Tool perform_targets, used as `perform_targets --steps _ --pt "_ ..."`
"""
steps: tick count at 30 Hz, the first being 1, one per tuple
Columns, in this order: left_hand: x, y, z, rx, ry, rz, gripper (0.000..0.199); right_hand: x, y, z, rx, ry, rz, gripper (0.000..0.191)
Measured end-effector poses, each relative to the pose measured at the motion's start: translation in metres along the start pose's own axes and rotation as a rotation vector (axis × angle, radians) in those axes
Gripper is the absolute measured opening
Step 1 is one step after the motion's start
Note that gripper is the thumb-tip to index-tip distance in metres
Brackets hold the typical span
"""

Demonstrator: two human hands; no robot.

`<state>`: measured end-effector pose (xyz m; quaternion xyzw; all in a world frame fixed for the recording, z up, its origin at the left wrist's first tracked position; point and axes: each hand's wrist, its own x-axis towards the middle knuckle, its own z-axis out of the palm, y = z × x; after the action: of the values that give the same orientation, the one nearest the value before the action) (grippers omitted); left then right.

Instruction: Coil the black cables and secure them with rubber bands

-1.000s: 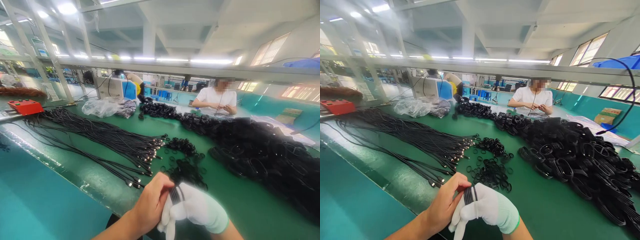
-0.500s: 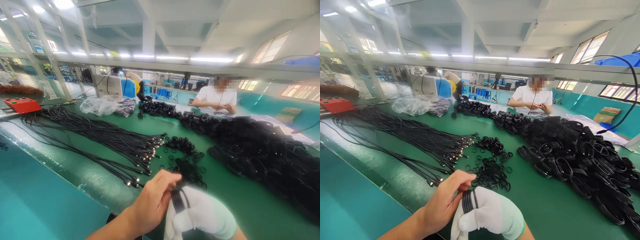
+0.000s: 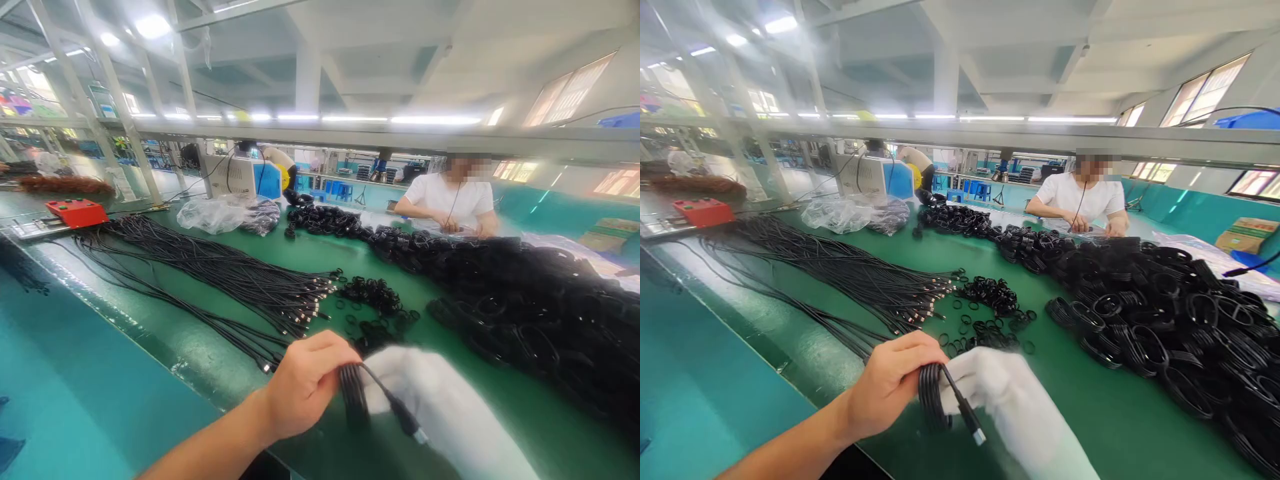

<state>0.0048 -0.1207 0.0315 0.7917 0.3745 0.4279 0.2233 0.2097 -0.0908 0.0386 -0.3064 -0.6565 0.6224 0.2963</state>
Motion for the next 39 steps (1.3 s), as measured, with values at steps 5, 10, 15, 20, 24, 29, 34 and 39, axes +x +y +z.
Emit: perform_targets --steps 5,10,15,20,24,29,34,39 --pt "0.002 -0.004 -0.002 0.016 -0.038 -0.061 0.030 0.005 -0.006 0.005 -0.021 0.026 0.046 0.066" --pt "0.005 -0.007 -0.003 0.031 -0.030 -0.122 0.033 0.023 -0.005 0.030 0.006 -0.093 0.058 0.070" --pt "0.012 0.001 -0.006 0.022 -0.017 -0.206 0.035 0.036 0.011 0.031 0.249 -0.175 0.084 0.046" --pt "0.018 0.004 -0.007 -0.040 -0.023 -0.441 0.025 0.036 0.022 0.027 0.535 -0.247 0.129 0.037" --pt "0.019 -0.002 -0.005 -0.081 -0.038 -0.559 0.020 0.037 0.026 0.028 0.605 -0.246 0.134 0.031" --pt "0.016 -0.010 0.005 -0.258 0.008 -0.705 0.019 0.038 0.028 0.033 0.526 -0.199 0.123 0.034" --pt "0.015 -0.017 0.010 -0.105 0.025 -0.732 0.011 0.038 0.034 0.038 0.453 -0.145 0.119 0.026" --pt "0.016 -0.016 0.007 0.001 -0.021 -0.696 0.004 0.041 0.036 0.041 0.383 -0.130 0.154 0.019"
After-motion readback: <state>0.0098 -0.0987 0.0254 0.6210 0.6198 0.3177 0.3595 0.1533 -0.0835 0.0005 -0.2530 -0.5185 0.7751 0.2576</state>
